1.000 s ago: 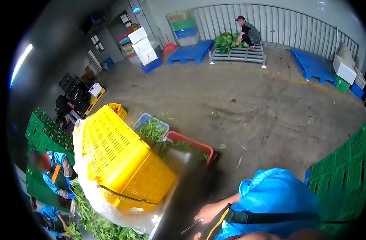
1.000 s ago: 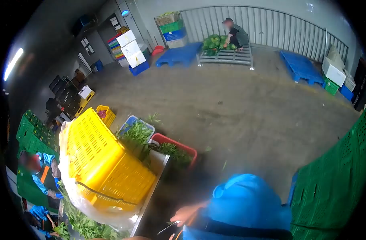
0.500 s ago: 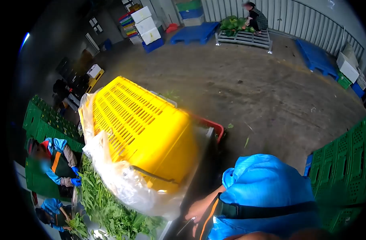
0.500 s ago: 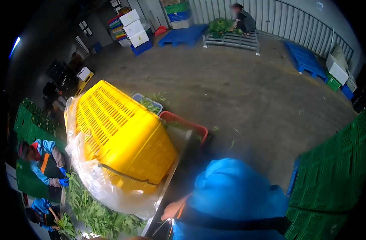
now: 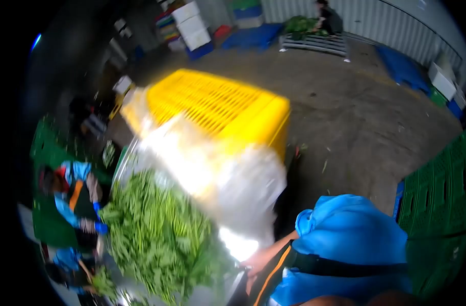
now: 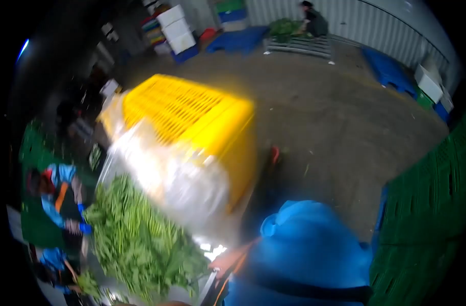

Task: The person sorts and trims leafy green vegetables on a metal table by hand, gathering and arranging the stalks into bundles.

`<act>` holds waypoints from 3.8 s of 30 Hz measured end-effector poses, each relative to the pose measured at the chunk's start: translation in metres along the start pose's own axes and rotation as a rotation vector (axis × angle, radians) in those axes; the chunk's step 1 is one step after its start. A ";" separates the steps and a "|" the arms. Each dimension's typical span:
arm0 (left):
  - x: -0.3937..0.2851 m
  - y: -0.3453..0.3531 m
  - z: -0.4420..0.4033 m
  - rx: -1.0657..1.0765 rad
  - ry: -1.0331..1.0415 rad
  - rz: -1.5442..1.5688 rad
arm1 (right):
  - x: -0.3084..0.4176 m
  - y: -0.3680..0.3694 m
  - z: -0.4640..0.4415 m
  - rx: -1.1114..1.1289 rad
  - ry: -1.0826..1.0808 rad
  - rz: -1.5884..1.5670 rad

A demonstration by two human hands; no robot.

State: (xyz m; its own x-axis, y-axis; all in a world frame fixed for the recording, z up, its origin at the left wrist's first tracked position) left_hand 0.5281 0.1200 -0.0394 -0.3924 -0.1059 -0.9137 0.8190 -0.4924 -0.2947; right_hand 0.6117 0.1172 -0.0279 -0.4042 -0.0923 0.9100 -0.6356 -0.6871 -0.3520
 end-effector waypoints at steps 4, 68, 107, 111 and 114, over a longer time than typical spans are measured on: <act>0.046 -0.075 0.063 -0.017 -0.008 0.012 | 0.022 0.025 -0.055 -0.012 0.259 0.246; 0.017 -0.169 -0.108 -0.019 0.260 -0.749 | -0.016 0.018 -0.074 -1.331 0.526 -0.623; 0.020 -0.177 -0.020 0.550 0.241 -0.138 | -0.005 0.033 -0.158 -0.885 0.186 -0.803; 0.007 -0.186 0.018 0.476 0.290 -0.264 | 0.025 0.025 -0.130 -0.881 0.377 -0.409; 0.016 -0.209 0.042 0.545 0.086 -0.301 | 0.040 0.031 -0.109 -0.946 0.316 -0.720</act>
State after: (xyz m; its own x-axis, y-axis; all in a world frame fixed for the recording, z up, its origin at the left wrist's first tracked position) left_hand 0.3327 0.1849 0.0194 -0.5193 0.1646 -0.8386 0.3379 -0.8618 -0.3784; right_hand 0.5042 0.1711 -0.0258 0.1778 0.3606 0.9156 -0.9526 0.2963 0.0683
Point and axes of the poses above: each hand's wrist, its own z-axis away from the middle knuckle, its own y-axis out of the palm, x = y × z, the point moved 7 cm from there along -z, towards the middle knuckle, and after that the axes turned 4 degrees about x, right-handed, at the moved point
